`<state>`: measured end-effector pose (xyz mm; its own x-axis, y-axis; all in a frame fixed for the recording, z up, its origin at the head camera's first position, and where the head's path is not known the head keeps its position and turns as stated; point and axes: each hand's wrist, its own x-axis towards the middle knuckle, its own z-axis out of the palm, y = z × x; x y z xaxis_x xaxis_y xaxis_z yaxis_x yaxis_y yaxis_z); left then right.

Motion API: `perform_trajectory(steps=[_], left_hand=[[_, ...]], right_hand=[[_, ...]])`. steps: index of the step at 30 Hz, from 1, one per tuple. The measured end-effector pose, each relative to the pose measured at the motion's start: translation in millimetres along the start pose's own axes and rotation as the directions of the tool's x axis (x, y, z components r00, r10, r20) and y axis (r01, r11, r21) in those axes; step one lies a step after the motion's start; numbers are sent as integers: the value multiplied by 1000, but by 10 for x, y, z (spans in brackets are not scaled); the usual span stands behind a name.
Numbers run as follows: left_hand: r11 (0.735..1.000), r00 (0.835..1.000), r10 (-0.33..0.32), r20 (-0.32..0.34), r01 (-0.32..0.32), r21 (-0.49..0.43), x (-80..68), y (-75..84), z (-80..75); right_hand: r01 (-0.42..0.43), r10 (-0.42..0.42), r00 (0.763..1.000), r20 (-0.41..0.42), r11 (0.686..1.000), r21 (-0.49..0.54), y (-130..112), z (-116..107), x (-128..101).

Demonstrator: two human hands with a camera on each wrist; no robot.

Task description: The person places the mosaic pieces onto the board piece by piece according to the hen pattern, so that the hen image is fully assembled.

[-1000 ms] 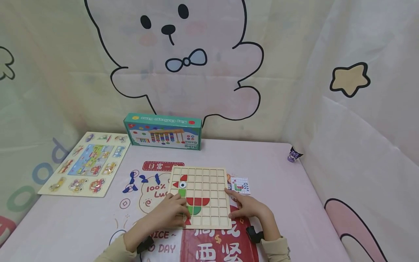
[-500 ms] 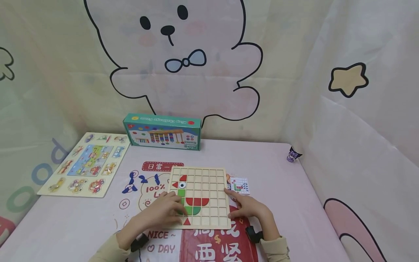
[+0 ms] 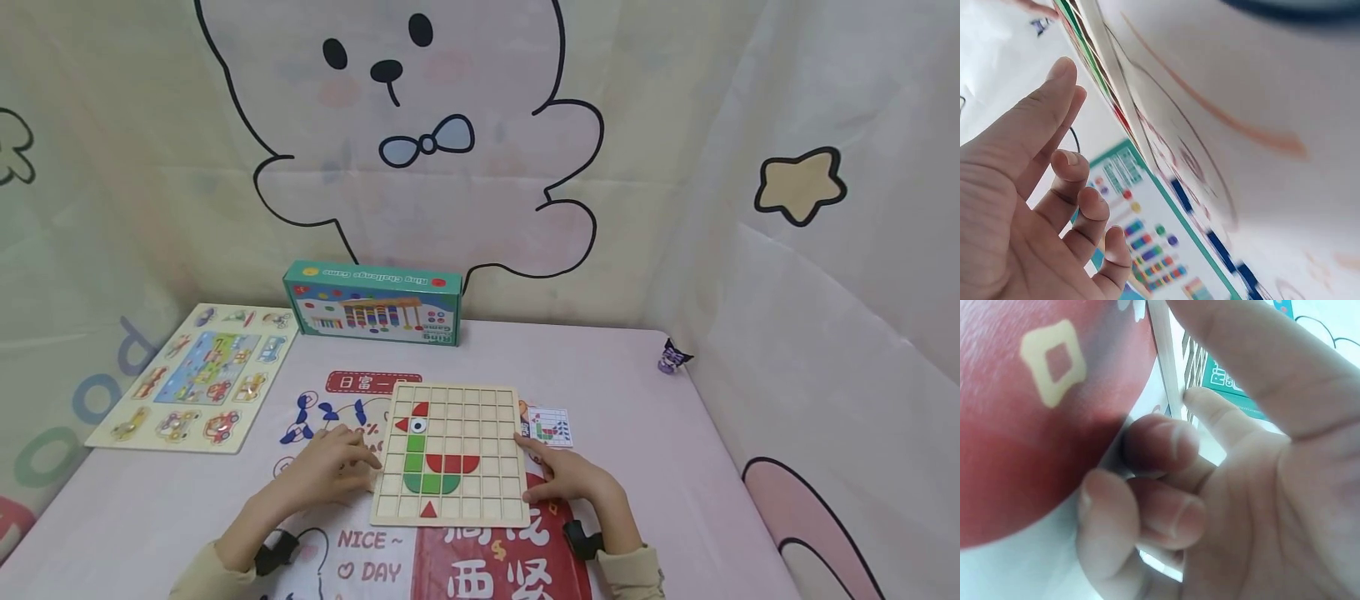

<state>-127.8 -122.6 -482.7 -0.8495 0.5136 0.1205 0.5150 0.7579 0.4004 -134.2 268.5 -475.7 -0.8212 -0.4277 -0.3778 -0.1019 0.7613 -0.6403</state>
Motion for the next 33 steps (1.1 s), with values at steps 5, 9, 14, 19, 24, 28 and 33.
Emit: perform_trajectory(steps=[5,9,14,19,24,28,33], left_hand=[[994,994,-106,-27,106,20,-114,-172,-97],[986,987,-153,-45,156,63,-191,-336,-145],[975,976,-202,-78,208,75,-281,-531,-212],[961,964,-251,-89,259,96,-342,-707,-290],[952,956,-279,-93,288,102,-366,-854,-356],[944,947,-306,-96,316,100,-363,-920,-385],[936,939,-331,-99,340,96,-346,-949,-424]], right_hand=[[-3,3,1000,-7,1000,5,8,3,-3],[2,-2,1000,-6,1000,2,6,0,-2],[1,-1,1000,-8,1000,0,-4,0,-13],[0,0,1000,-10,1000,7,-11,4,-21],[-11,11,1000,-8,1000,8,-7,8,-16],[-11,11,1000,-9,1000,7,-3,8,-15],[-3,3,1000,-8,1000,9,-4,5,-13]])
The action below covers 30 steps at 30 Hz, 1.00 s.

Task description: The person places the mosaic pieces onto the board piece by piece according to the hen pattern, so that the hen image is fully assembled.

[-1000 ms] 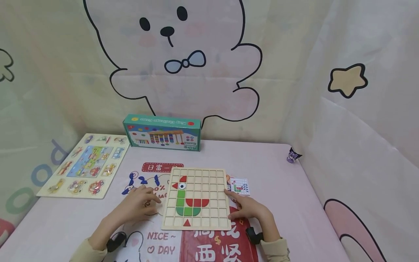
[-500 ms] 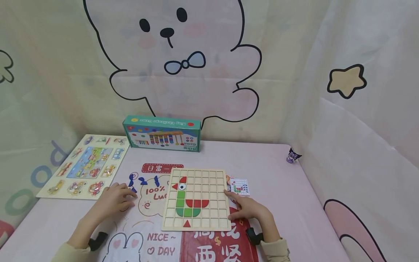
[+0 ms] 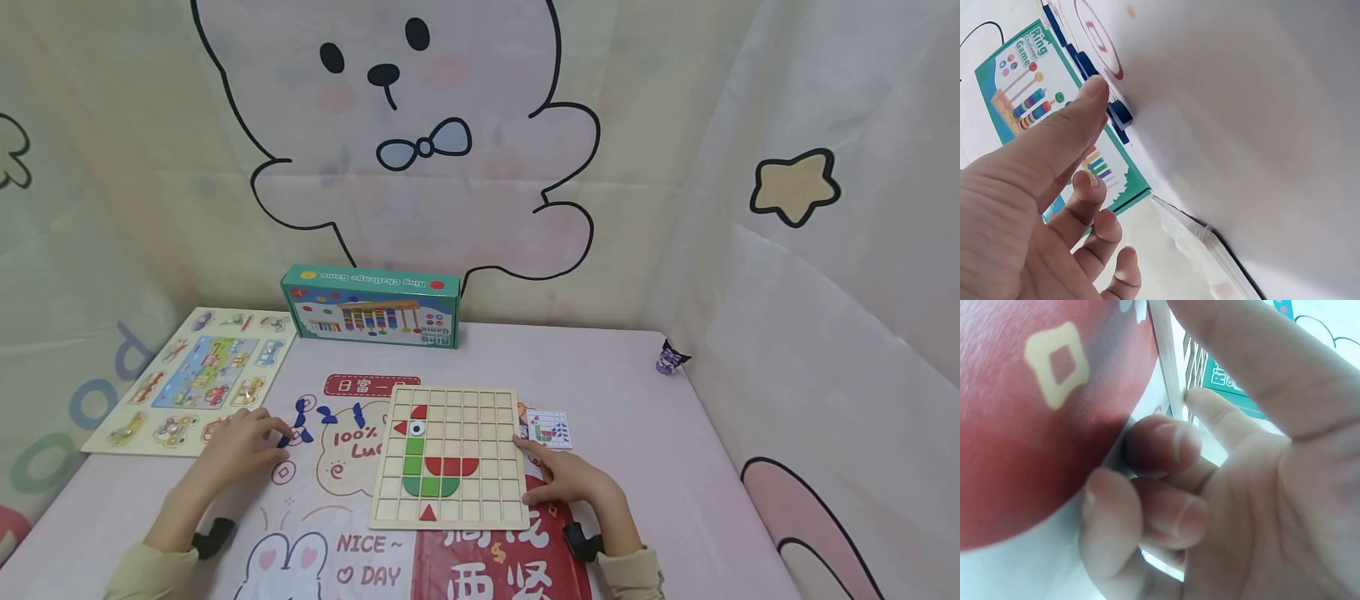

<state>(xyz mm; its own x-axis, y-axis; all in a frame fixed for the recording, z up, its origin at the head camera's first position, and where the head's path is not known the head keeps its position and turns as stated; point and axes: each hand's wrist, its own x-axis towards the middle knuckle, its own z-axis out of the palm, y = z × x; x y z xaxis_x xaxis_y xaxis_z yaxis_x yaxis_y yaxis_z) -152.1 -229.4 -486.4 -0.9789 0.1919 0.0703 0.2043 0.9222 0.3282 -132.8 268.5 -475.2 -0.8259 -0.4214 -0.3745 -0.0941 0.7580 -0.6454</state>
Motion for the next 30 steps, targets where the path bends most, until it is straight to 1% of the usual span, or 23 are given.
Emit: perform_trajectory(steps=[7,12,15,22,27,30], left_hand=[[999,999,-35,-14,35,6,16,-22,-59],[998,998,-69,2,69,3,34,-33,-62],[998,998,-65,8,65,6,52,-39,-53],[999,1000,-25,-7,25,28,71,-38,-42],[999,1000,-21,-10,22,30,71,-27,-44],[999,1000,-25,-8,26,26,70,-15,-46]], right_hand=[[2,-2,1000,-4,1000,-11,7,1,5],[6,-6,1000,1,1000,-5,5,-3,-2],[3,-3,1000,1,1000,-6,6,-5,-3],[0,0,1000,0,1000,-6,10,-4,1],[-12,12,1000,-5,1000,-4,11,0,6],[-6,6,1000,-3,1000,-8,11,0,6]])
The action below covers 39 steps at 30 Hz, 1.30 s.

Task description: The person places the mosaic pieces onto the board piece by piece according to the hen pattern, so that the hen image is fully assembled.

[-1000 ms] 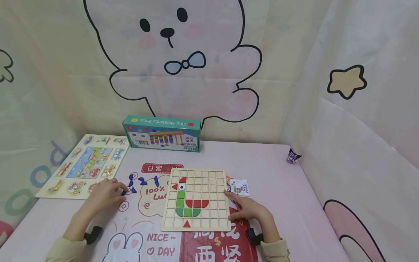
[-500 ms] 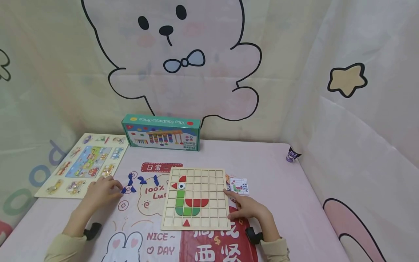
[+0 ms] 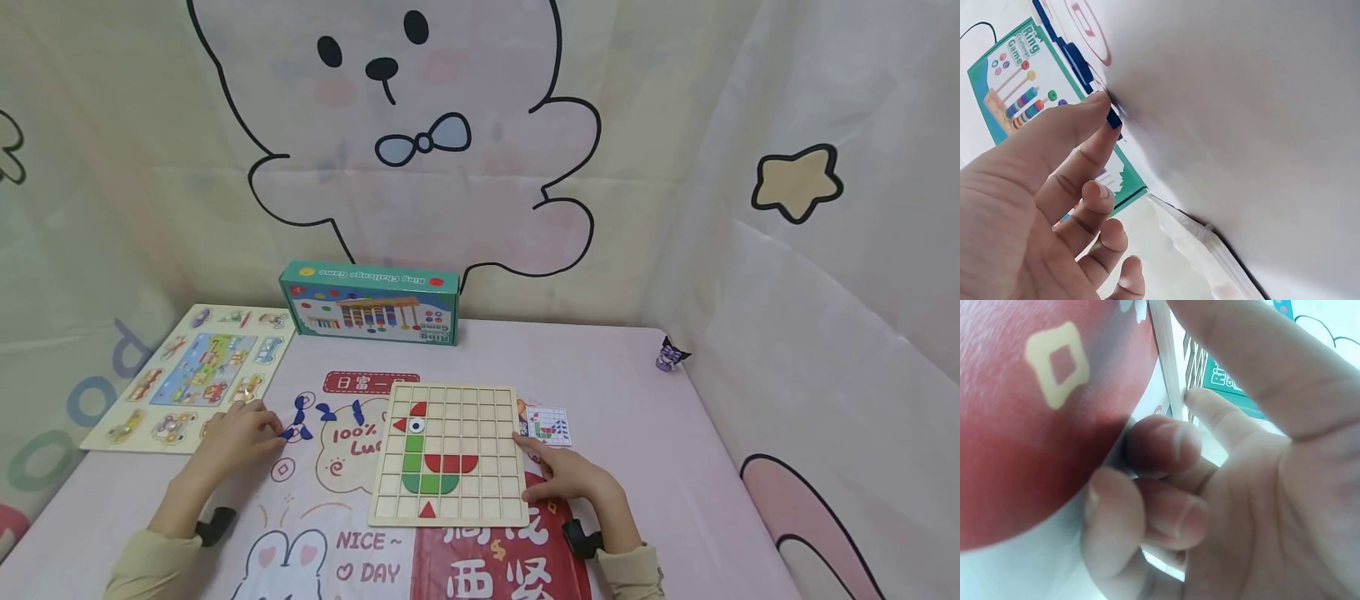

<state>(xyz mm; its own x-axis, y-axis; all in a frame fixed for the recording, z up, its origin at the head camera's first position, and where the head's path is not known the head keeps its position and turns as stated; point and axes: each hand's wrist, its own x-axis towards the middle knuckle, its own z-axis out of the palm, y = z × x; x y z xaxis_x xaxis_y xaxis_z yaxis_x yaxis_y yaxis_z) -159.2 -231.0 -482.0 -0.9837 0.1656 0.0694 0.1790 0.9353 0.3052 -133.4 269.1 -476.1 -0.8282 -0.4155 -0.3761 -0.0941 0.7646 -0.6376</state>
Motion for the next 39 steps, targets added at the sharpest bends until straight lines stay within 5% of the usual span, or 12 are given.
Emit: perform_trajectory(steps=[10,39], left_hand=[[999,999,29,-16,-29,-33,-25,202,6],[987,986,154,-62,-157,-39,45,956,331]], right_hand=[[4,-4,1000,5,1000,2,2,-4,-7],[-1,1,1000,1,1000,5,-1,-1,-6]])
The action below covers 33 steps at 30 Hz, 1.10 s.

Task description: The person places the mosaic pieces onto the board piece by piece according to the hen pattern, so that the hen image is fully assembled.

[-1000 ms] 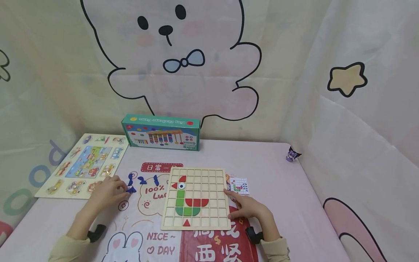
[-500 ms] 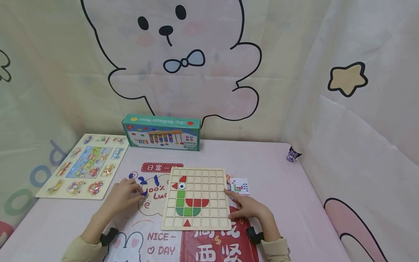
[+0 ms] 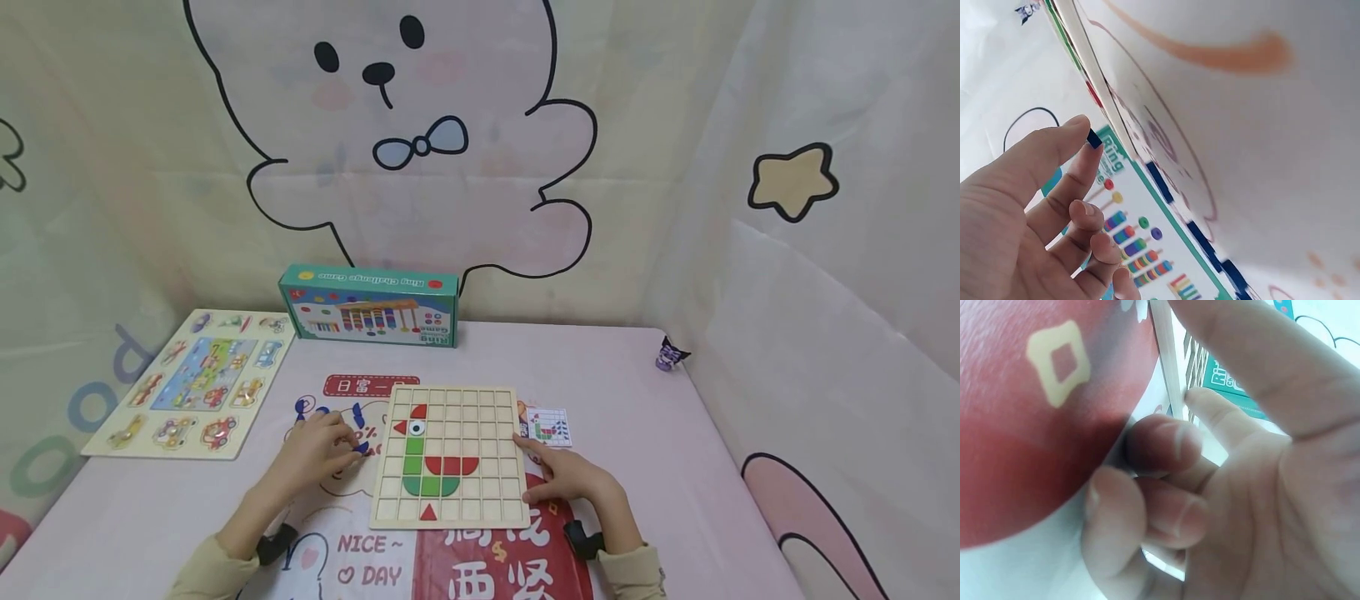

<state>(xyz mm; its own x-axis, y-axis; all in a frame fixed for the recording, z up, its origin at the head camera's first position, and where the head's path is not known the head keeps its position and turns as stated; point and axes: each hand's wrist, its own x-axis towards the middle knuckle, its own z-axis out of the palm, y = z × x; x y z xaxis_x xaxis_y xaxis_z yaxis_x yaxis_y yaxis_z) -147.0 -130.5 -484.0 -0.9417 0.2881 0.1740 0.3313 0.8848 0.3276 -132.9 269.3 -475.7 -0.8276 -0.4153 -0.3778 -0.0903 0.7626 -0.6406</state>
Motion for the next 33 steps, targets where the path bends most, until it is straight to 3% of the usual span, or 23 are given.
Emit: perform_trajectory(steps=[22,33], left_hand=[[988,989,148,-29,-149,-30,224,294,172],[981,985,172,-16,-173,-86,346,457,253]], right_hand=[[-2,2,1000,-8,1000,1,-3,21,-5],[29,-29,1000,1,1000,-10,-1,9,-3]])
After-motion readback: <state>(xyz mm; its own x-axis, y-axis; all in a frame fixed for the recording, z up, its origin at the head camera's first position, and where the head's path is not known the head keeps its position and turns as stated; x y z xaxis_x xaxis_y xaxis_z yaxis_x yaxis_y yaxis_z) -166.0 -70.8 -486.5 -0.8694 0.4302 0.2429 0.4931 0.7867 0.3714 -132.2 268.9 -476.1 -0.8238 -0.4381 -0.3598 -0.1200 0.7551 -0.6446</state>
